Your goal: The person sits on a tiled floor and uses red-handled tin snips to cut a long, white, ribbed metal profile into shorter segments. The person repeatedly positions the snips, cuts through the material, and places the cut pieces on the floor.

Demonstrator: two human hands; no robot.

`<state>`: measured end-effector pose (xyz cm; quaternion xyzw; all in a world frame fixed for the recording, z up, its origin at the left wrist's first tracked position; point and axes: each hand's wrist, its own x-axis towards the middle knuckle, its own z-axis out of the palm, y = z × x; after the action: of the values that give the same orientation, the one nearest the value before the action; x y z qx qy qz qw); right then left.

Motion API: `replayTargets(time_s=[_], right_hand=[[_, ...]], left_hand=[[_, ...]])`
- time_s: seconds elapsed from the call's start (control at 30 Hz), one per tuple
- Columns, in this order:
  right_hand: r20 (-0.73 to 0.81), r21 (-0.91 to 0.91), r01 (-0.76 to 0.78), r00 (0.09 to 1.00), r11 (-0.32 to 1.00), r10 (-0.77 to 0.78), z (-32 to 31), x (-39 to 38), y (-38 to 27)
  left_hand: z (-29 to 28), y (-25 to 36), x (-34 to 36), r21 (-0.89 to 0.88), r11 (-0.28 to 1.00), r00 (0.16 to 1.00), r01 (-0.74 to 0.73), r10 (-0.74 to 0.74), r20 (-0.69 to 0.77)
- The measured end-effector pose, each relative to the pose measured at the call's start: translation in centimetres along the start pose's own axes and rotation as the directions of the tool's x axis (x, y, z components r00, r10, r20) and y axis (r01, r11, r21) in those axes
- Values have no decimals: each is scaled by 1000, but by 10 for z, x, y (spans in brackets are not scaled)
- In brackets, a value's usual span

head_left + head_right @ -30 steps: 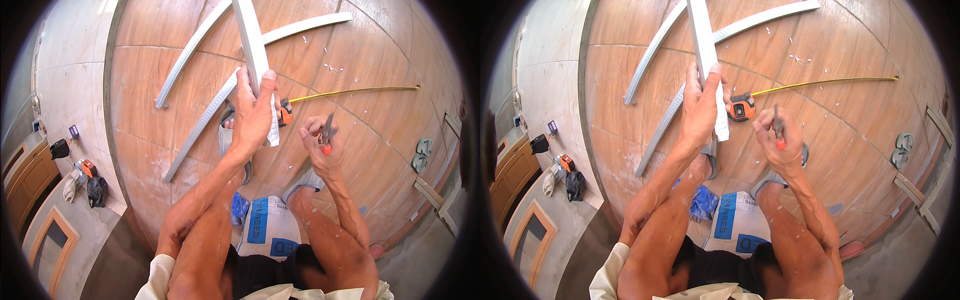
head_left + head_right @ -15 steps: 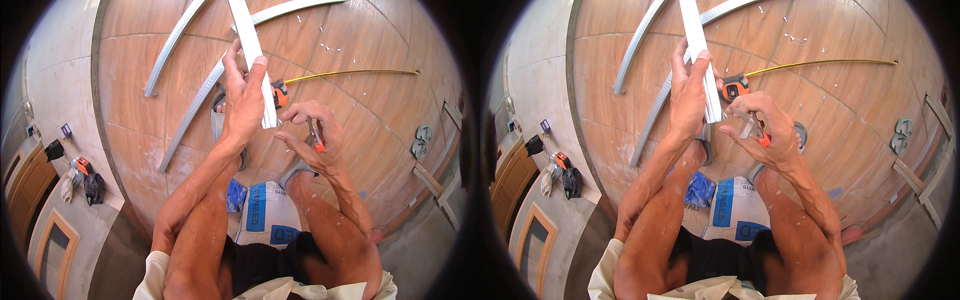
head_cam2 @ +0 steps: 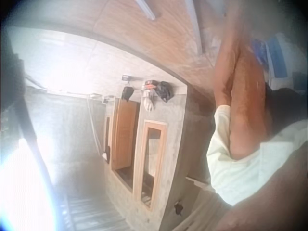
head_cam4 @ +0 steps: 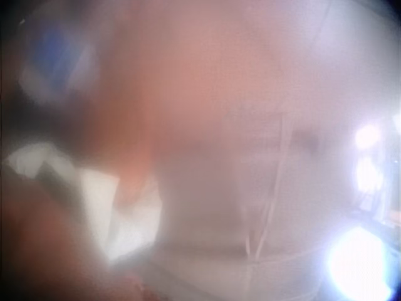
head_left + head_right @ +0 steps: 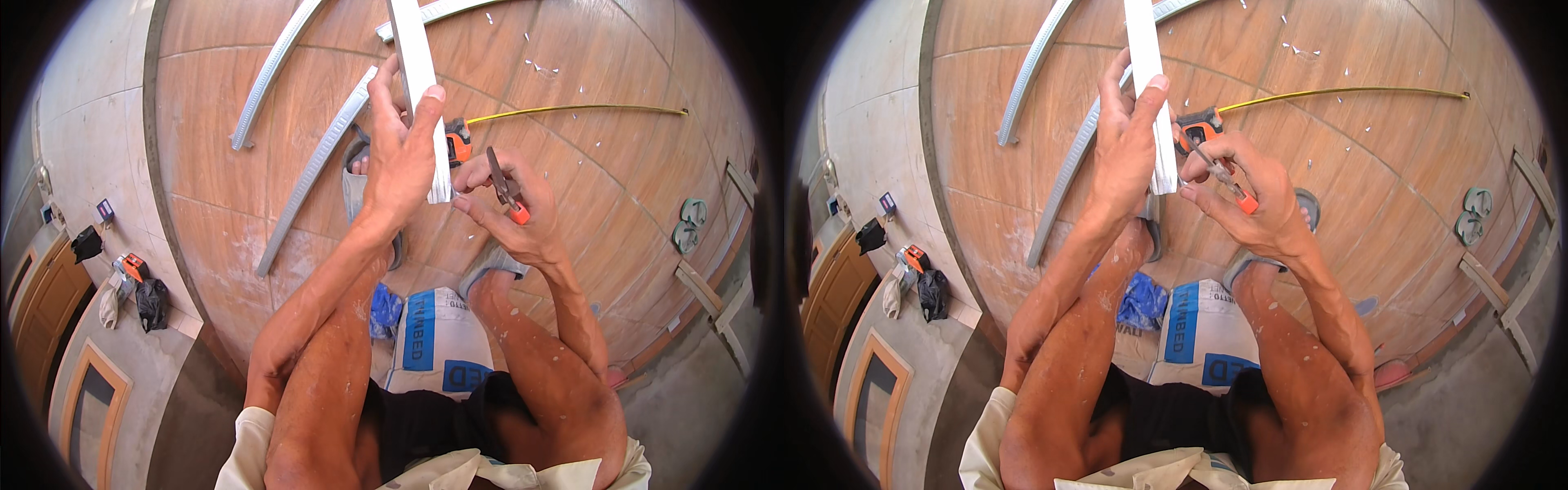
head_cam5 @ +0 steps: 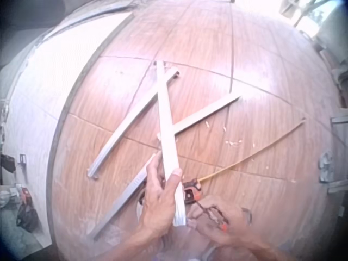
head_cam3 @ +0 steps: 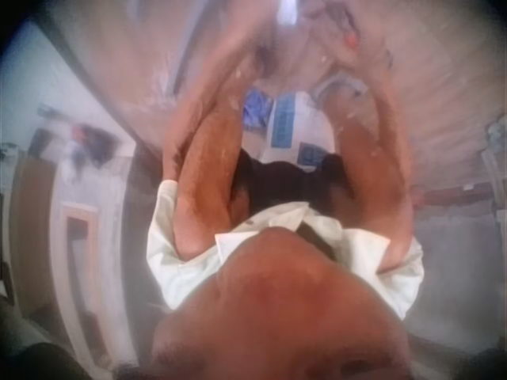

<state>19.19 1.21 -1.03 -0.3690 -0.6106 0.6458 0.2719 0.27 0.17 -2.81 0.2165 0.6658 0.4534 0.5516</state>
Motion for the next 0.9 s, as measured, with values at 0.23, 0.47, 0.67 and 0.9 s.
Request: replayTargets(time_s=[0.23, 0.47, 0.67, 0.9], right_hand=[[2, -42, -27, 1000, 999, 27, -5, 3, 5], [-18, -125, -9, 1000, 992, 7, 0, 1, 3], [-26, -117, -7, 1000, 993, 4, 6, 0, -2], [-172, -153, -115, 981, 981, 89, -14, 14, 0]], left_hand=[[-1, 3, -3, 67, 998, 1000, 1, -2, 9], [0, 0, -3, 8, 999, 999, 42, -42, 17], [3, -3, -1, -78, 997, 1000, -3, 0, -28], [1, 14, -6, -328, 914, 971, 239, -217, 104]])
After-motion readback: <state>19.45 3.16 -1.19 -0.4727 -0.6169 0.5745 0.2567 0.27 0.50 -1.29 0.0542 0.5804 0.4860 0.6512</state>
